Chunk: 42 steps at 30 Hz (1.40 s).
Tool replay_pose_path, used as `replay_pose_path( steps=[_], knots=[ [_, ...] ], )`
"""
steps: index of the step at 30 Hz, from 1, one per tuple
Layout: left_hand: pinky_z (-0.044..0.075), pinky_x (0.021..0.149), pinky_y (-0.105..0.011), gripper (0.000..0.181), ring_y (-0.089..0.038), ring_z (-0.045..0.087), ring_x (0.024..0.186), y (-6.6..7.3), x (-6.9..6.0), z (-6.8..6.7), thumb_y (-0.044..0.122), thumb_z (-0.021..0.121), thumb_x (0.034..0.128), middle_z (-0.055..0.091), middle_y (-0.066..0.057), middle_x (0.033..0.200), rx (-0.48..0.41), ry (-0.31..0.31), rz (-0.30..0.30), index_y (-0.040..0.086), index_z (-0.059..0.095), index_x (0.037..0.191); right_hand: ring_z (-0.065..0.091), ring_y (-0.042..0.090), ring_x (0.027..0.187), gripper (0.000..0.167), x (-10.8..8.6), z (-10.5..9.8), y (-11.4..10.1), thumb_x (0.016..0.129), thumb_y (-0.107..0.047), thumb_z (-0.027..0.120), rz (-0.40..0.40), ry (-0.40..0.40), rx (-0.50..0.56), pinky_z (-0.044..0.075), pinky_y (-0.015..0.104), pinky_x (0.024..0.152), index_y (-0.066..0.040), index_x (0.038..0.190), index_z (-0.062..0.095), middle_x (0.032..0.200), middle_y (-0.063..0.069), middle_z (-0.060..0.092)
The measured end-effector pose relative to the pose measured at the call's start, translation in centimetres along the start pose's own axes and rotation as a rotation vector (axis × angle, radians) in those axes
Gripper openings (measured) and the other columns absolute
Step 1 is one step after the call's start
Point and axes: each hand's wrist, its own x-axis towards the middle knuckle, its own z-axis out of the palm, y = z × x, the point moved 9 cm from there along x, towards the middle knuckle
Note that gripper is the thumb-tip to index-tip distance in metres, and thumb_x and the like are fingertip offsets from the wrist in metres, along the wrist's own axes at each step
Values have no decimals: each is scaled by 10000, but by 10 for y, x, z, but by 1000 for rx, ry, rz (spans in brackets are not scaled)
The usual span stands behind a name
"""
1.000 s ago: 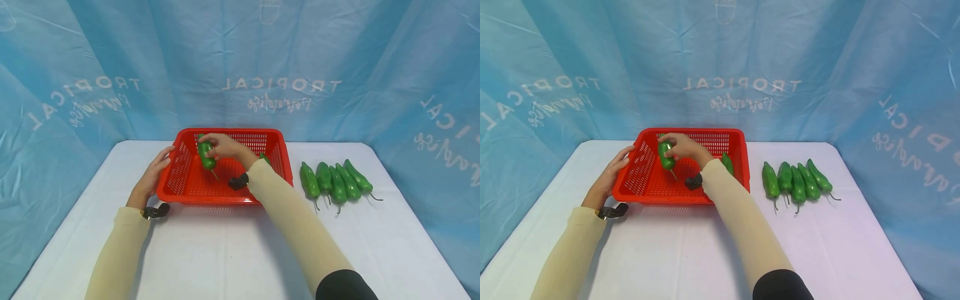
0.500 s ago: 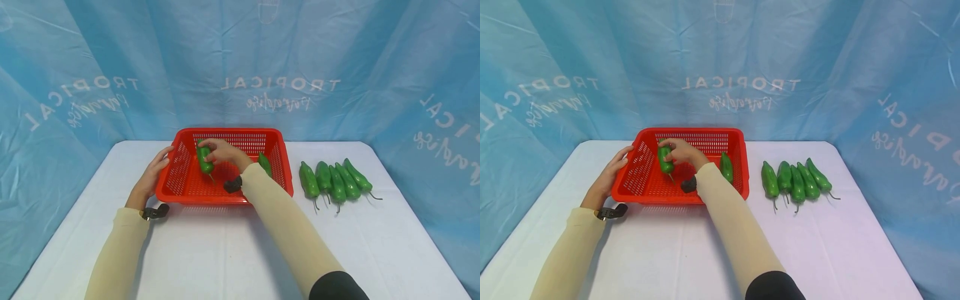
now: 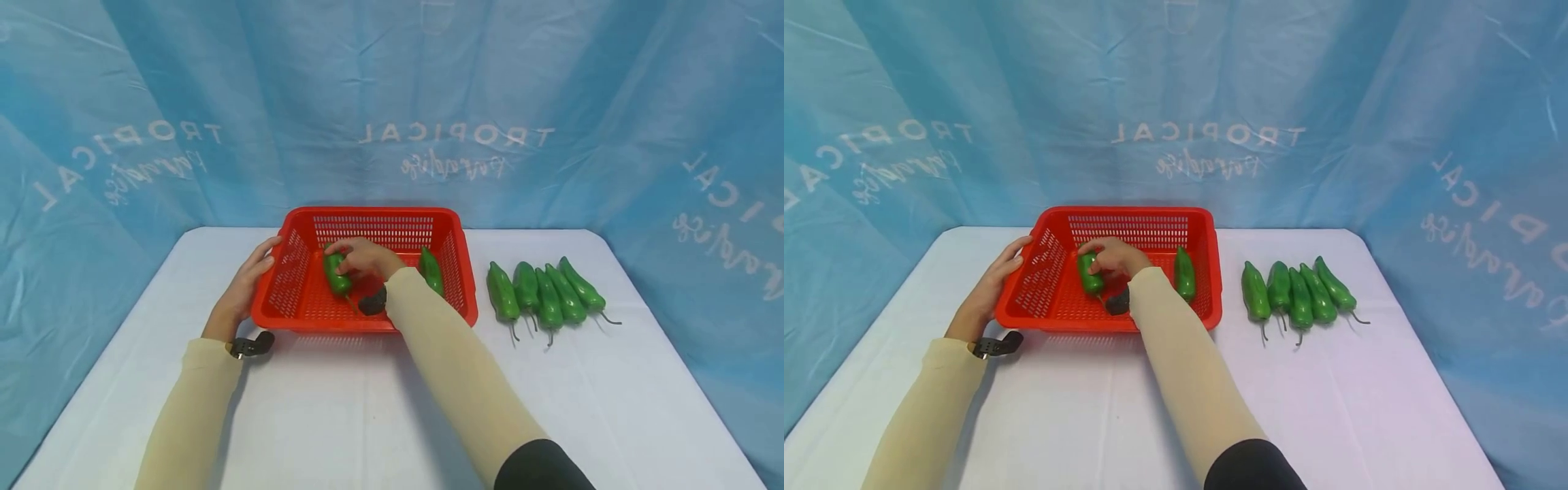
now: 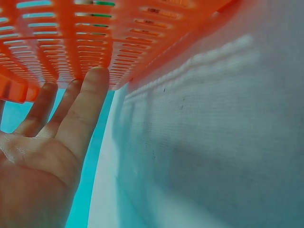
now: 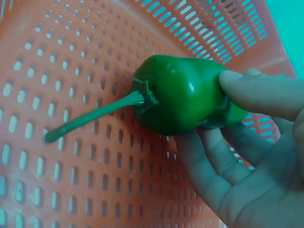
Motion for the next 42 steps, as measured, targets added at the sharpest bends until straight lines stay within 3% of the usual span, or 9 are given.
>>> replay_pose_path(
  steps=[10, 19, 30, 38, 42],
  knots=[
    [604, 818, -280, 508, -94, 617, 1065, -2, -10, -4, 290, 363, 1059, 447, 34, 1357, -13, 8, 2, 283, 245, 1553, 571, 238, 1105, 492, 9, 9, 7, 919, -1, 633, 11, -25, -36, 578, 353, 907, -155, 1381, 562, 1414, 124, 479],
    [605, 820, -290, 523, -99, 614, 1081, -4, -9, -4, 328, 371, 1051, 433, 45, 1382, -12, 17, -18, 321, 240, 1557, 559, 240, 1123, 487, 7, 7, 6, 934, -23, 632, 16, -4, -70, 578, 350, 895, -166, 1393, 557, 1441, 121, 455],
    [607, 817, -299, 535, -110, 612, 1093, -3, -5, -3, 333, 380, 1047, 428, 36, 1395, -7, 20, -19, 326, 235, 1561, 598, 244, 1099, 502, 10, 4, 10, 927, 4, 619, 21, -9, -28, 585, 351, 912, -140, 1399, 534, 1400, 139, 486],
    [605, 829, -304, 536, -129, 592, 1136, -3, -1, -1, 343, 384, 1045, 397, 11, 1444, 7, 16, -18, 343, 234, 1560, 608, 254, 1164, 493, 7, -4, 9, 956, -143, 634, 8, 22, -120, 533, 386, 1015, -133, 1428, 496, 1432, 110, 493],
    [604, 838, -310, 535, -141, 580, 1155, -3, 2, 3, 343, 384, 1047, 384, 2, 1460, -4, 0, -18, 342, 233, 1560, 618, 274, 1138, 516, -1, -10, 7, 968, -147, 604, 33, 33, -164, 531, 402, 1018, -100, 1457, 447, 1408, 124, 508]
  ],
)
